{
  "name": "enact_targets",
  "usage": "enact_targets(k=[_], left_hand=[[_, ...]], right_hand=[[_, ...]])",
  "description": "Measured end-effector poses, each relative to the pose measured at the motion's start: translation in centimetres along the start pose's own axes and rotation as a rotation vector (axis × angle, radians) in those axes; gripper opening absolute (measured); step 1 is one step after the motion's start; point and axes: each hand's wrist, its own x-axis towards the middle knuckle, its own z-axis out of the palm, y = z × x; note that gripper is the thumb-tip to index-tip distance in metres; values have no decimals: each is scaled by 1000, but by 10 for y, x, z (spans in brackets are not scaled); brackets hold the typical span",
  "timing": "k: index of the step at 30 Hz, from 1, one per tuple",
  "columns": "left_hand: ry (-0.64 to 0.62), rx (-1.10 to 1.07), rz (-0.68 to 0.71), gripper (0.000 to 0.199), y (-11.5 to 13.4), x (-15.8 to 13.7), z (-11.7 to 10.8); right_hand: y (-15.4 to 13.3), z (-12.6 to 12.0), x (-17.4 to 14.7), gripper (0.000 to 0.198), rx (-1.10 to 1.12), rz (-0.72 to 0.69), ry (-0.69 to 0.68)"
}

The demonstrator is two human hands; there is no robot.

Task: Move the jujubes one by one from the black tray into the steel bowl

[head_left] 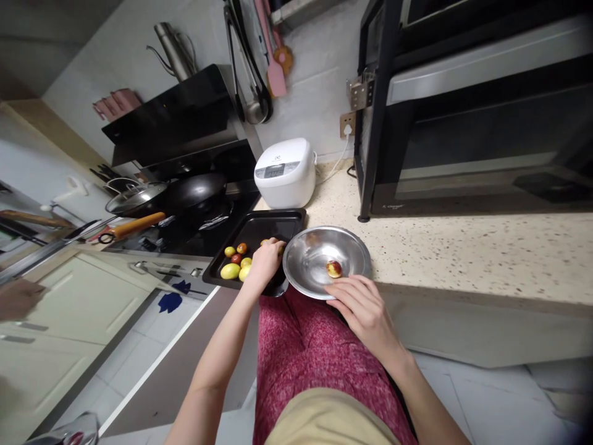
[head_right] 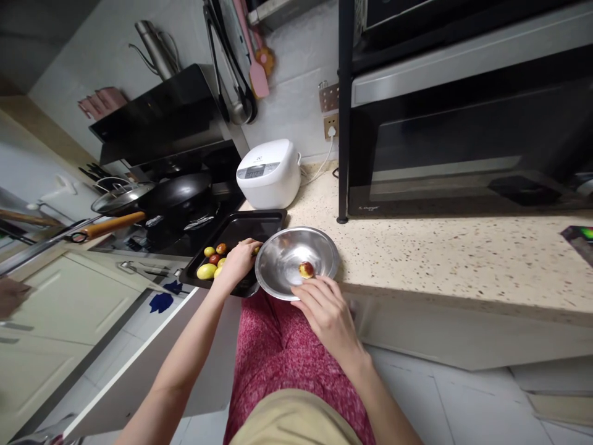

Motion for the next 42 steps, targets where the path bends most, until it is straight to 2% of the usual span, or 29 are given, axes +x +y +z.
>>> enact_targets(k=[4, 8, 11, 13, 16, 22, 26, 33, 42], left_hand=[[65, -58, 26, 30, -5, 4, 8], [294, -180, 39, 28, -9, 2, 6], [412, -326, 127, 29, -2, -5, -4], [382, -411, 242, 28, 8, -9, -11], [239, -446, 394, 24, 27, -12, -14], [68, -368, 534, 28, 48, 2, 4], [4, -277, 550, 27, 50, 15, 12], [-100, -202, 548, 24, 61, 20, 10], [-120, -213, 558, 26, 64, 11, 10]], right_hand=[[0, 1, -1, 17, -3, 7, 6], [0, 2, -3, 19, -8, 17, -1], [0, 3, -3, 19, -15, 15, 7], [0, 3, -3, 19, -17, 16, 15], [-1, 4, -3, 21, -21, 22, 17], [-1, 4, -3, 19, -23, 21, 10], [-1, 4, -3, 17, -20, 17, 17], [-1, 4, -2, 14, -29, 27, 16], [-2, 3, -2, 16, -18, 45, 9]])
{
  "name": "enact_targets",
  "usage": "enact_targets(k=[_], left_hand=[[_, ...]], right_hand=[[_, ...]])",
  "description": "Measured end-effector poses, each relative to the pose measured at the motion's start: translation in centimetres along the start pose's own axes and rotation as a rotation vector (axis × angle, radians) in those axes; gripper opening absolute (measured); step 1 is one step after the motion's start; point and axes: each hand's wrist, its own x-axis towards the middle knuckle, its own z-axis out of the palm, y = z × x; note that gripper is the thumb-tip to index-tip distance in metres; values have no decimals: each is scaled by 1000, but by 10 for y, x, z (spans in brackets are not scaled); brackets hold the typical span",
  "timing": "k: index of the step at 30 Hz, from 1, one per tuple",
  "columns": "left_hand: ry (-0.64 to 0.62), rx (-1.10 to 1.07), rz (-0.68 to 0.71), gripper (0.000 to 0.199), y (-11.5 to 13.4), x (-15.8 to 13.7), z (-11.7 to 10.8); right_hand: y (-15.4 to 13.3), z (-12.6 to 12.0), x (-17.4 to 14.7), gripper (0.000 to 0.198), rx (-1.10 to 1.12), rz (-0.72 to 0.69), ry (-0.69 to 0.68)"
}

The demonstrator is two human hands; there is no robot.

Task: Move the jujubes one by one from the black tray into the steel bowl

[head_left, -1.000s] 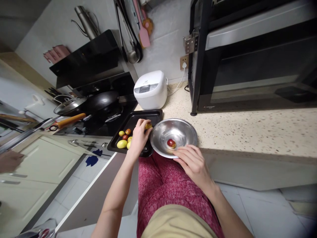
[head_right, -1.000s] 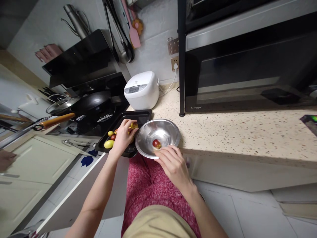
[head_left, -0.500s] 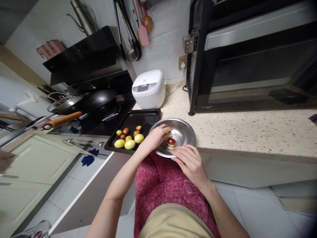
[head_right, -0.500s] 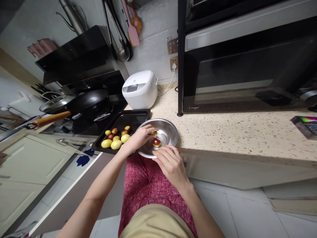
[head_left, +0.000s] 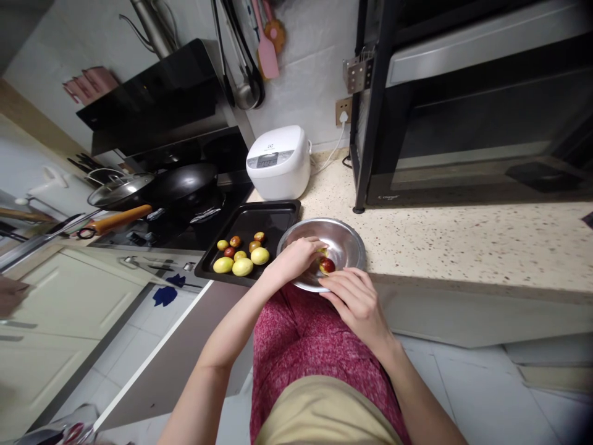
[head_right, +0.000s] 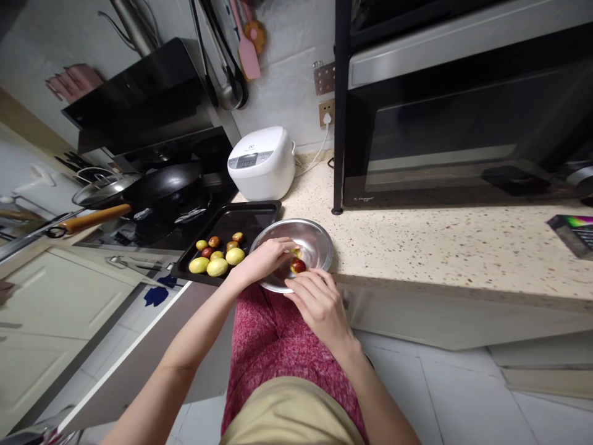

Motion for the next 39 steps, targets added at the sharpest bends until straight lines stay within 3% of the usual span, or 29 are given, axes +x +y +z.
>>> enact_targets(k=[9, 21, 25, 28, 30, 33, 36, 39], left_hand=[[-79, -41, 83, 45, 8, -6, 2], [-74, -114, 55, 36, 8, -5, 2], [-27, -129, 88, 35, 3, -10, -7], [87, -149, 107, 35, -12, -20, -22], [192, -123, 21, 36, -28, -29, -32], [295, 12, -230, 36, -58, -46, -43], [276, 102, -420, 33, -85, -66, -48], [251, 54, -477, 27, -101, -84, -50]], right_hand=[[0, 1, -1, 17, -13, -17, 2], [2, 1, -1, 21, 3, -9, 6], [4, 0, -2, 22, 12, -10, 1], [4, 0, -2, 22, 14, -15, -5], [4, 0, -2, 22, 16, -12, -5], [3, 1, -3, 25, 21, 0, 4], [2, 2, -3, 28, 20, 5, 22], [1, 2, -2, 28, 16, 6, 18]])
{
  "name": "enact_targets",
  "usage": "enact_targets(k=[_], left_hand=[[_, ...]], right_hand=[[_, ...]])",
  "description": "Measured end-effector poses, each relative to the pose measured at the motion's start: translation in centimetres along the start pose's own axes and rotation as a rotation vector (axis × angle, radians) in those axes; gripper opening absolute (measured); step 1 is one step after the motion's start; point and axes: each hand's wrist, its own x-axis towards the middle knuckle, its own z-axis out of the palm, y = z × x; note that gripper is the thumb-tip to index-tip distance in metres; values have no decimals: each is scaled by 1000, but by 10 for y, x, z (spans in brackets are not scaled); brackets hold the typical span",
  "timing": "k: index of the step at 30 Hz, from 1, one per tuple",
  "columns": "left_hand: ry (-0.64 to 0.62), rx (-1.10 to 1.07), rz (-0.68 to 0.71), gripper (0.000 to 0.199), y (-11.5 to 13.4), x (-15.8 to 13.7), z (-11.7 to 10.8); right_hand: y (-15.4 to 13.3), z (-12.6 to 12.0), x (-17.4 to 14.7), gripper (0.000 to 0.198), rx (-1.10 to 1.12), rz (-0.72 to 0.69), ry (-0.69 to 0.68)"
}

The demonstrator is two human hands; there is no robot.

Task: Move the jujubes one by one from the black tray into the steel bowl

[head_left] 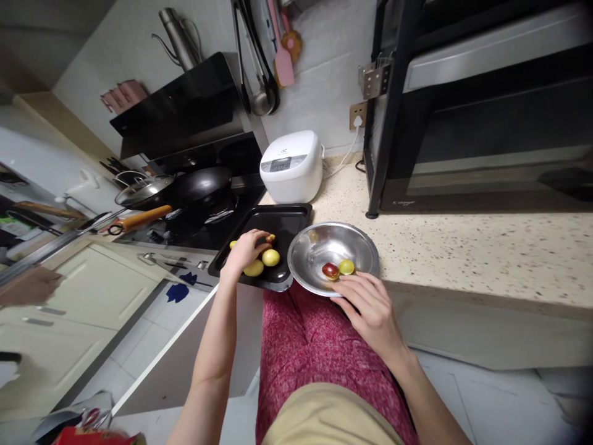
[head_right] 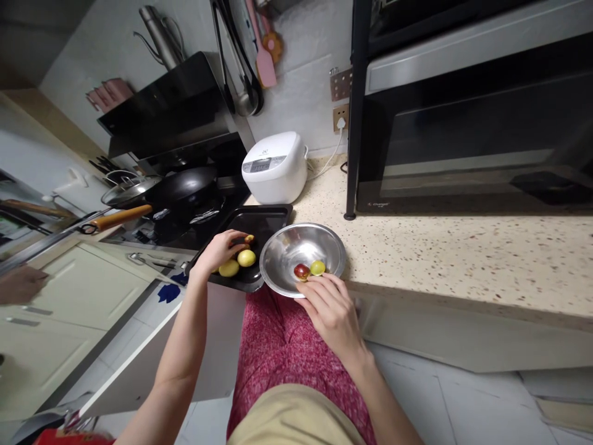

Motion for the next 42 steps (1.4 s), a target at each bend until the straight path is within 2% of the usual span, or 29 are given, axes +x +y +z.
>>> enact_targets(k=[4, 9, 15, 18, 22, 24, 26, 28, 32, 38, 42], left_hand=[[-28, -91, -6, 26, -13, -10, -2], [-47, -141, 8, 35, -16, -10, 5], [-23, -195, -15, 35, -18, -2, 16], [38, -224, -24, 30, -17, -2, 14], [196, -245, 12, 24, 0, -7, 2], [249, -297, 83, 26, 19, -10, -3], [252, -365, 183, 27, 42, -10, -4], [189, -405, 286, 27, 66, -8, 0], [-37, -363, 464, 26, 100, 5, 18], [-235, -168, 623, 24, 113, 32, 42], [-295, -128, 662, 28, 115, 39, 49]], right_hand=[[1, 1, 0, 26, -5, -11, 6], [2, 2, 0, 24, -27, -16, -7], [1, 1, 1, 25, -31, -26, -9], [0, 1, 2, 22, -34, -27, -9], [-1, 1, 4, 20, -36, -26, -16], [-1, 1, 4, 21, -42, -21, -19], [-1, 2, 3, 21, -47, -16, -18], [-1, 2, 3, 22, -50, -16, -18], [-1, 2, 2, 22, -56, -21, -13], [0, 0, 0, 19, -38, -13, 6], [0, 0, 0, 19, -32, -9, 1]])
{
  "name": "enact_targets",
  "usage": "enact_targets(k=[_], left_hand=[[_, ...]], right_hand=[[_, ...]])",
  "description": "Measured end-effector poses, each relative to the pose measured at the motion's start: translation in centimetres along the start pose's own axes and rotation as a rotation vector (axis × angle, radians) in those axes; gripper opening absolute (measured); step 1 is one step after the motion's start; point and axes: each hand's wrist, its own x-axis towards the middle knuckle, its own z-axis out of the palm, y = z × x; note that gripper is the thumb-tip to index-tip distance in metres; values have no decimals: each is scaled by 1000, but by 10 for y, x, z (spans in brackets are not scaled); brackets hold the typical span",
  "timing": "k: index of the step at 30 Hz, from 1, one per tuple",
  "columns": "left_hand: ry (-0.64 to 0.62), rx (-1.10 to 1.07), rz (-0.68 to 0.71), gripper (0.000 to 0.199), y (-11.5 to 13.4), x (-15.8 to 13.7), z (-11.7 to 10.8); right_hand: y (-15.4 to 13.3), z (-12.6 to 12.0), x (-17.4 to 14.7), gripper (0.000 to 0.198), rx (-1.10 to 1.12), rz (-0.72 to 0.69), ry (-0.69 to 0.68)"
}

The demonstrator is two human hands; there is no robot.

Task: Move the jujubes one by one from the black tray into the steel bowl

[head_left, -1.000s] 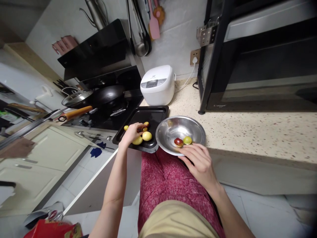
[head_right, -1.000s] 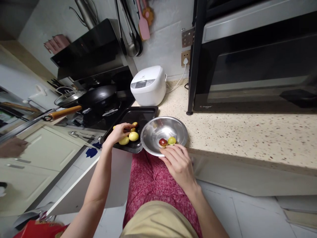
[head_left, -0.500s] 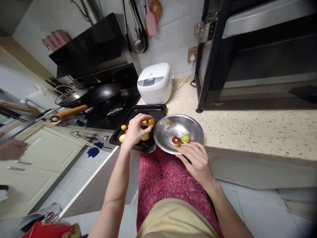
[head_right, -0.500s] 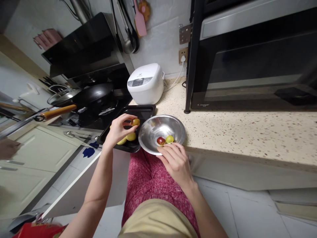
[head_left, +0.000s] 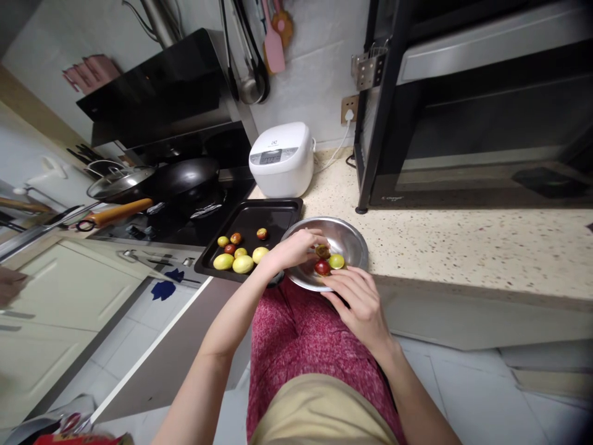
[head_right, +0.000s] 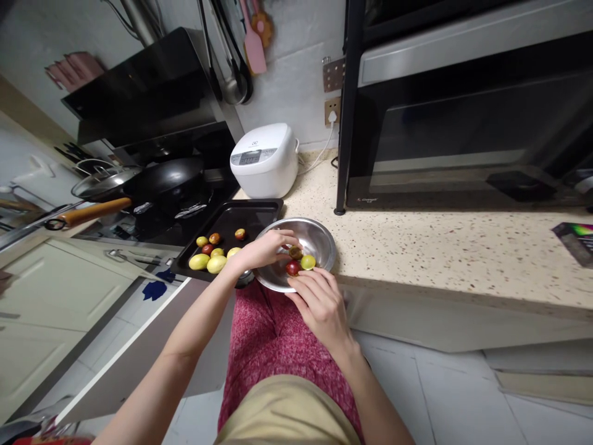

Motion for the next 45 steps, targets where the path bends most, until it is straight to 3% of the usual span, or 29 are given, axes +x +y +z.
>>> enact_targets(k=[9, 19, 27, 34, 45], left_hand=[[-38, -66, -1, 35, 6, -9, -5], [-94, -173, 11, 31, 7, -17, -3], [-84, -187, -26, 32, 10, -21, -2], [6, -142, -47, 31, 11, -26, 0], [3, -154, -65, 33, 14, -30, 3]], right_hand=[[0, 1, 0, 19, 8, 7, 4], [0, 0, 0, 17, 4, -3, 9], [0, 0, 1, 18, 5, -2, 11], [1, 0, 0, 22, 12, 13, -1], [2, -1, 1, 21, 6, -5, -2]])
